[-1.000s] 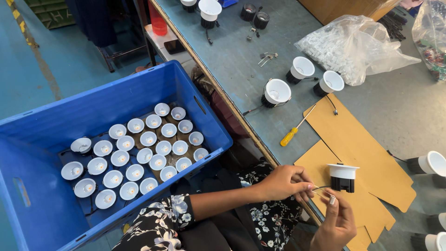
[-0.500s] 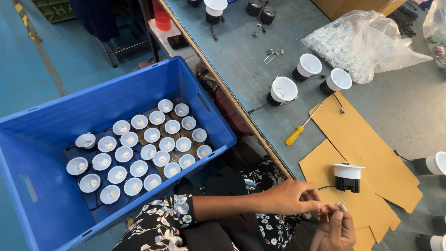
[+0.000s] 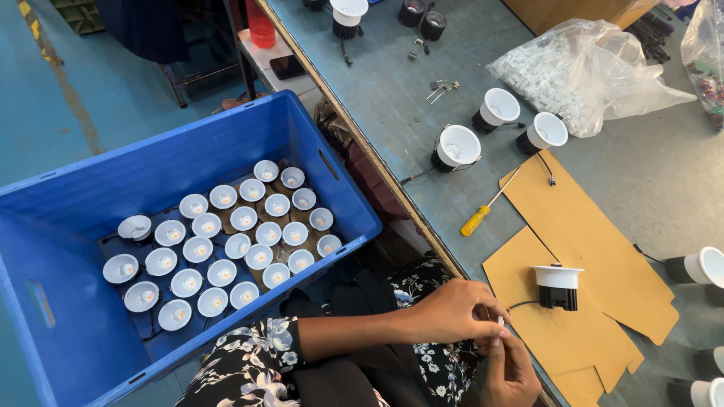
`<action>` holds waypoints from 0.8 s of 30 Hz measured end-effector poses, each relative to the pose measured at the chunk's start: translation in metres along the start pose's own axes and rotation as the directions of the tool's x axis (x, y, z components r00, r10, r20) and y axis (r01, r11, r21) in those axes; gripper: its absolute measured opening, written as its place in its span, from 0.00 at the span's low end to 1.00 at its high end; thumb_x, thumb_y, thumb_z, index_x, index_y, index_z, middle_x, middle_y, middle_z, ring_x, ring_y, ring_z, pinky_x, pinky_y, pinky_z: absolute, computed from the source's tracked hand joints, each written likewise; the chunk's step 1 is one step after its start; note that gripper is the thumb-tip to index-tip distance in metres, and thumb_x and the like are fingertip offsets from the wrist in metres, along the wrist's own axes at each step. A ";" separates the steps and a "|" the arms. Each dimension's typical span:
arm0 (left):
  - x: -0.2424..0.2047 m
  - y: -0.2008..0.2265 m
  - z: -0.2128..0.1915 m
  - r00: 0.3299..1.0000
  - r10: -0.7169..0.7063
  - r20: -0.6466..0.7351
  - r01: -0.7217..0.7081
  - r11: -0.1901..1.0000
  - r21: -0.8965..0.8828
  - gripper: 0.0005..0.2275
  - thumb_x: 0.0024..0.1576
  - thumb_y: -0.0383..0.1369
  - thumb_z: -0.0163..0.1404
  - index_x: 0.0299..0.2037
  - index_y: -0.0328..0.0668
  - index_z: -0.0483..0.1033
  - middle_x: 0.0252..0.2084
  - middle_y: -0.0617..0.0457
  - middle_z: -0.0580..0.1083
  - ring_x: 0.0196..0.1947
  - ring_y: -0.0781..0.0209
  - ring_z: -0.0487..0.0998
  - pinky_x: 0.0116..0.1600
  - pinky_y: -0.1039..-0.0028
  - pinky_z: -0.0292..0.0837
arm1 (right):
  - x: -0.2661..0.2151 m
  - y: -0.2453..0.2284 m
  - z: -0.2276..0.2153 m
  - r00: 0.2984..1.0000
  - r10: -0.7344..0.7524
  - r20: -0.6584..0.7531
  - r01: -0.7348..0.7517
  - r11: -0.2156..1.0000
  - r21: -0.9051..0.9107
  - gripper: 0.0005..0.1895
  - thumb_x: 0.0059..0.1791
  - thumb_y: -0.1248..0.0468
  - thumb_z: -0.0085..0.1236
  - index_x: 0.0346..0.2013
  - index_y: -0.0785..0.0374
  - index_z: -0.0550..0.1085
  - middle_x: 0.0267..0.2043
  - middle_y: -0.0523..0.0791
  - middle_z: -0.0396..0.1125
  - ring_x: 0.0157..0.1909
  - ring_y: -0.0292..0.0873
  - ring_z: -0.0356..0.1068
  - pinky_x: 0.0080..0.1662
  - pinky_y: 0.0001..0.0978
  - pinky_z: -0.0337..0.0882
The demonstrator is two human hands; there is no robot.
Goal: The person assembles small electrical components by inserting a black finned object into a white cup and securing it with a screwdriver. They also attach a metal bracket to the assembly and place the finished units into a blue crate.
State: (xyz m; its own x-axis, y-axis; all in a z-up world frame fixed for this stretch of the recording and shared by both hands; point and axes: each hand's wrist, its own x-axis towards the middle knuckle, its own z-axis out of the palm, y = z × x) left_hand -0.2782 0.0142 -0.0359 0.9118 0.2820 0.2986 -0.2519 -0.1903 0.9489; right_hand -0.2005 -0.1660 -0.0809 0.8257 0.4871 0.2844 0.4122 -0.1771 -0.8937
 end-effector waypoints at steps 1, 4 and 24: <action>0.000 0.001 -0.001 1.000 0.000 -0.006 0.000 1.000 -0.024 0.16 0.55 0.39 0.59 0.47 0.36 0.83 0.40 0.47 0.79 0.40 0.60 0.83 0.47 0.73 0.79 | 0.000 -0.005 0.001 1.000 -0.012 -0.001 0.012 1.000 0.008 0.10 0.57 0.72 0.50 0.50 0.77 0.75 0.36 0.54 0.74 0.39 0.40 0.74 0.45 0.28 0.73; 0.002 0.002 -0.007 1.000 -0.001 -0.002 0.001 0.996 -0.090 0.14 0.57 0.35 0.59 0.49 0.36 0.83 0.43 0.46 0.80 0.43 0.60 0.84 0.50 0.74 0.79 | -0.001 -0.022 0.000 1.000 -0.002 -0.018 0.002 0.999 0.043 0.13 0.57 0.74 0.47 0.54 0.77 0.73 0.40 0.55 0.74 0.41 0.43 0.76 0.43 0.29 0.75; 0.014 0.008 -0.033 0.985 0.037 0.171 -0.016 0.992 -0.124 0.13 0.58 0.29 0.56 0.51 0.36 0.81 0.47 0.47 0.82 0.50 0.59 0.85 0.59 0.73 0.78 | -0.008 -0.045 0.005 0.982 0.030 -0.186 0.014 0.973 0.232 0.10 0.56 0.76 0.49 0.52 0.79 0.69 0.48 0.59 0.71 0.36 0.44 0.74 0.36 0.30 0.77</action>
State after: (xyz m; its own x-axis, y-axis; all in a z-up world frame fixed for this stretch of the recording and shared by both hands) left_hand -0.2777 0.0474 -0.0206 0.9438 0.1094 0.3118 -0.3048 -0.0765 0.9493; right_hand -0.2278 -0.1576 -0.0450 0.8950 0.3144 0.3166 0.3229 0.0333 -0.9459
